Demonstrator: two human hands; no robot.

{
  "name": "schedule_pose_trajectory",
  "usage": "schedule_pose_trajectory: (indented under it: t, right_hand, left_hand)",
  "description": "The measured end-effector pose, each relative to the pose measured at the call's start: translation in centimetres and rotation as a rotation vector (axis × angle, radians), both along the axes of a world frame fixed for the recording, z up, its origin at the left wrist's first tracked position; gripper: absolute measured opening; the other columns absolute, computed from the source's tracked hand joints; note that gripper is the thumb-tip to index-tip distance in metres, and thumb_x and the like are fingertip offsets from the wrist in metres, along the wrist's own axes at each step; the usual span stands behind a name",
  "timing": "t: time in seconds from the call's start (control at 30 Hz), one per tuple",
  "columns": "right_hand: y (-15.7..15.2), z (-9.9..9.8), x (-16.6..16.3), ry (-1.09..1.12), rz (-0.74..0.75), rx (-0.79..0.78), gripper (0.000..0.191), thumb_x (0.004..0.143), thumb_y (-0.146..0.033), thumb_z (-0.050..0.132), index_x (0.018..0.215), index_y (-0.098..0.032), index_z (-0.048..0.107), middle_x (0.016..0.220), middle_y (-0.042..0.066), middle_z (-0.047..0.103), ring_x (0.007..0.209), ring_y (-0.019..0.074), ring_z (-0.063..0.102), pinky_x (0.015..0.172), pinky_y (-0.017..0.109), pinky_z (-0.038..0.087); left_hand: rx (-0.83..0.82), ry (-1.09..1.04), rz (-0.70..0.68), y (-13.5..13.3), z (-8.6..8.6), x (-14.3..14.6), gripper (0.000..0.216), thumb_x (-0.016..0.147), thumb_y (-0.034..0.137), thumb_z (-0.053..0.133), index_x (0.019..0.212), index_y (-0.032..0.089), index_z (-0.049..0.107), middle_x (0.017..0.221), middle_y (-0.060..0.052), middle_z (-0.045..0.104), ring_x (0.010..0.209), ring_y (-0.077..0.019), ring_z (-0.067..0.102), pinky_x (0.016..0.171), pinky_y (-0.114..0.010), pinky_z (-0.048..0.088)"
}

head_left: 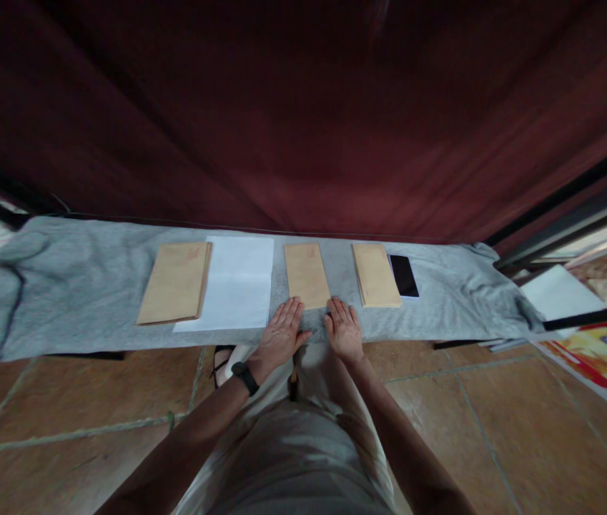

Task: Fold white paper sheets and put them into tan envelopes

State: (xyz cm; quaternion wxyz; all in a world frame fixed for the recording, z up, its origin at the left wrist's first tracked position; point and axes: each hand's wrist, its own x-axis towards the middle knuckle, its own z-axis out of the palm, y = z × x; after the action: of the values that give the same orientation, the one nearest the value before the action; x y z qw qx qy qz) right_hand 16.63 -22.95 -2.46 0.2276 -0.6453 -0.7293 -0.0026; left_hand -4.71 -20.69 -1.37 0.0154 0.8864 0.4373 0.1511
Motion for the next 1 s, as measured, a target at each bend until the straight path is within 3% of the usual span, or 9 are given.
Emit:
schedule_pose_trajectory:
  t: [0.13,0.53,0.8,1.0]
  right_hand:
    - [0.1,0.5,-0.3,0.018,0.014,-0.003,0.052,0.109,-0.036,0.033,0.154,-0.011,0.045,0.156,0.016,0.048,0.147,0.0269,0.042,0.122,0.049,0.032]
    - [2.0,1.9,-5.2,0.007,0.367,-0.095,0.051,0.109,-0.032,0.031,0.157,-0.015,0.04,0.159,0.009,0.044,0.15,0.0171,0.038,0.126,0.038,0.031]
    - [1.1,1.0,-4.0,-0.054,0.289,-0.082,0.058,0.109,-0.042,0.032,0.158,-0.012,0.036,0.16,0.013,0.042,0.151,0.0213,0.038,0.126,0.043,0.028]
    - [0.7,0.5,-2.9,-0.067,0.255,-0.042,0.057,0.109,-0.041,0.033,0.158,-0.012,0.037,0.161,0.014,0.04,0.151,0.024,0.036,0.124,0.045,0.029]
  left_hand:
    - [-0.002,-0.007,-0.007,0.0,0.1,0.0,0.07,0.103,0.05,0.04,0.156,0.006,0.031,0.162,-0.022,0.037,0.154,-0.0302,0.028,0.125,-0.051,0.03]
    - [-0.042,-0.01,0.023,0.0,-0.8,0.2,0.073,0.097,0.037,0.046,0.156,-0.003,0.029,0.161,-0.028,0.035,0.154,-0.0316,0.027,0.125,-0.052,0.028]
    - [-0.047,-0.023,0.013,-0.2,-0.2,0.3,0.069,0.099,0.034,0.04,0.159,0.002,0.025,0.164,-0.023,0.032,0.155,-0.0285,0.024,0.127,-0.051,0.025]
    - [-0.048,-0.005,0.016,-0.2,0.4,0.4,0.068,0.102,0.042,0.043,0.154,0.001,0.034,0.163,-0.025,0.033,0.156,-0.0302,0.023,0.127,-0.049,0.025]
